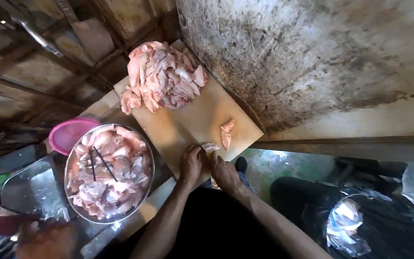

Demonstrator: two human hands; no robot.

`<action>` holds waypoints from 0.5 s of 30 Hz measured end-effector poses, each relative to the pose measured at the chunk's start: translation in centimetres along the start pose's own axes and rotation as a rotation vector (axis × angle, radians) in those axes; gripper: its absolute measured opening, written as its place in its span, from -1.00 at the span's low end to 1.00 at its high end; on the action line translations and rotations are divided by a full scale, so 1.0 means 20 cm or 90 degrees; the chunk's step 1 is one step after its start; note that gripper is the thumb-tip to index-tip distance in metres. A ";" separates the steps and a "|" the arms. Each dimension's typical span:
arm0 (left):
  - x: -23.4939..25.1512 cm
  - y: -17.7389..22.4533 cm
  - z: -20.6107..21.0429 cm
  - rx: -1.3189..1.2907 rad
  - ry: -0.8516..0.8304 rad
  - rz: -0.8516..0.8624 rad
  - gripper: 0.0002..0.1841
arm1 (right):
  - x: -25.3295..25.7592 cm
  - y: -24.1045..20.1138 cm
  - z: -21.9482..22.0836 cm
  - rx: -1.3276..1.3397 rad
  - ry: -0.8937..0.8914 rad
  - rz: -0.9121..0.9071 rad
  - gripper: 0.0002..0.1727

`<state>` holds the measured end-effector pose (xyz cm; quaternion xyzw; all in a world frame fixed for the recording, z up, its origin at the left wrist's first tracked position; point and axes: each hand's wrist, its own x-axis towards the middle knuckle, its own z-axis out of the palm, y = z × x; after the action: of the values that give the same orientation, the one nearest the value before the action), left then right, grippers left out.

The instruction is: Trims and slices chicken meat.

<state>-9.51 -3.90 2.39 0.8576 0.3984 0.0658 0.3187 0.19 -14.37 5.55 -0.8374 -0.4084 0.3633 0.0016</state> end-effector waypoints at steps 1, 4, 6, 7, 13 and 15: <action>0.00 -0.01 0.00 -0.001 0.005 0.000 -0.86 | 0.03 0.00 0.01 0.009 0.005 -0.005 -0.58; 0.00 -0.02 0.01 -0.002 0.012 -0.010 -0.89 | -0.06 0.10 -0.01 0.047 -0.026 0.014 -0.58; 0.00 -0.03 0.03 -0.026 0.032 -0.023 -0.91 | -0.20 0.24 0.03 0.055 -0.045 0.033 -0.52; 0.00 -0.04 0.03 -0.039 0.048 -0.030 -0.91 | -0.27 0.32 0.06 0.048 -0.050 0.045 -0.49; 0.05 -0.07 -0.05 -0.129 0.030 -0.128 -0.84 | -0.42 0.53 0.06 0.087 -0.107 0.055 -0.50; 0.06 -0.11 -0.09 -0.104 0.059 -0.139 -0.82 | -0.34 0.51 0.02 0.142 -0.091 0.024 -0.49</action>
<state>-10.76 -1.16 2.26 0.7766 0.4966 0.1022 0.3739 4.16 -26.05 6.30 -0.8116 -0.3485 0.4651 0.0591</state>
